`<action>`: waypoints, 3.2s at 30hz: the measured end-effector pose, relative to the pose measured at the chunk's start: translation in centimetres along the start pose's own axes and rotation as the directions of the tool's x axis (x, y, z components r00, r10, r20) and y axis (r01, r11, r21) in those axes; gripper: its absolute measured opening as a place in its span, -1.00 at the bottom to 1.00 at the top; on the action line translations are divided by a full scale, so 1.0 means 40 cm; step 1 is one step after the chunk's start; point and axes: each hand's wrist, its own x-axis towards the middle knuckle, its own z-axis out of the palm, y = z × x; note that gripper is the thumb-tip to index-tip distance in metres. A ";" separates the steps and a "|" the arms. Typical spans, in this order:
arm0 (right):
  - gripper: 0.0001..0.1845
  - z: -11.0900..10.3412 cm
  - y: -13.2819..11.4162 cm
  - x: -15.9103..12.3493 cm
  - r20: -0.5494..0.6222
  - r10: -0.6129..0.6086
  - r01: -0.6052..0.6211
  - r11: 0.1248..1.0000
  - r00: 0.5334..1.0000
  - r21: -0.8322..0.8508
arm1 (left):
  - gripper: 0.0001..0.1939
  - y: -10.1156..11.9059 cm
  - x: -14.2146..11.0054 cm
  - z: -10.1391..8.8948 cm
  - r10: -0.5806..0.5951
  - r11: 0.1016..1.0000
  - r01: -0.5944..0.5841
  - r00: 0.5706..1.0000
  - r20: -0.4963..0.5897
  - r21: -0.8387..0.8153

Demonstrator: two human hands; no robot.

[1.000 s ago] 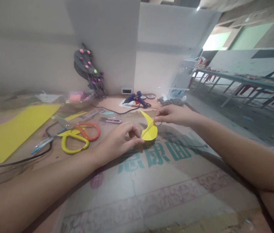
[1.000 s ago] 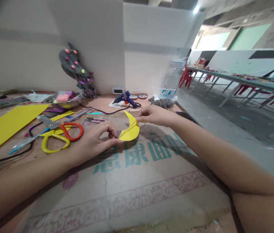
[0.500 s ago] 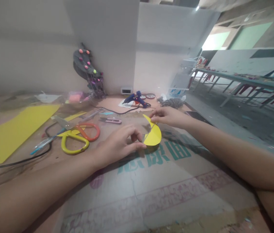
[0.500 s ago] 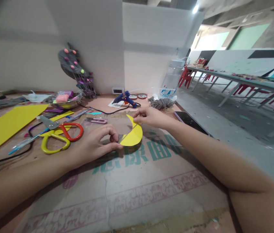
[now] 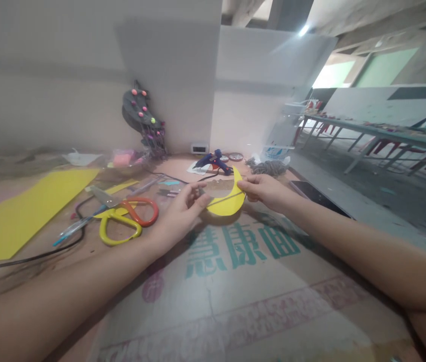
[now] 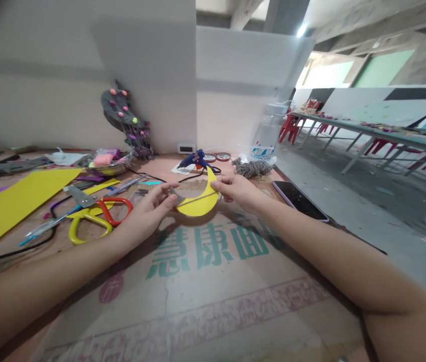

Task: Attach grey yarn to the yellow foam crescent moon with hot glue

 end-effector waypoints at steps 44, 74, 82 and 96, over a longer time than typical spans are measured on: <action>-0.67 -0.117 0.001 0.026 -0.056 -0.170 0.147 0.947 0.984 -0.286 | -0.63 -0.025 -0.008 -0.013 -0.025 0.994 0.000 0.975 0.221 0.112; -0.53 0.087 0.058 -0.026 0.206 -0.098 0.052 0.975 0.974 0.217 | -0.67 0.000 -0.016 -0.004 0.029 0.981 -0.064 0.981 0.190 0.180; -0.70 0.088 0.067 -0.030 0.043 -0.073 0.068 0.991 0.996 0.118 | -0.63 -0.009 -0.016 -0.007 -0.018 0.981 -0.014 0.986 0.165 0.192; -0.59 0.106 0.060 -0.010 -0.070 0.035 -0.027 0.993 0.997 0.119 | -0.62 -0.017 -0.015 -0.002 -0.022 0.987 -0.018 0.970 0.244 0.159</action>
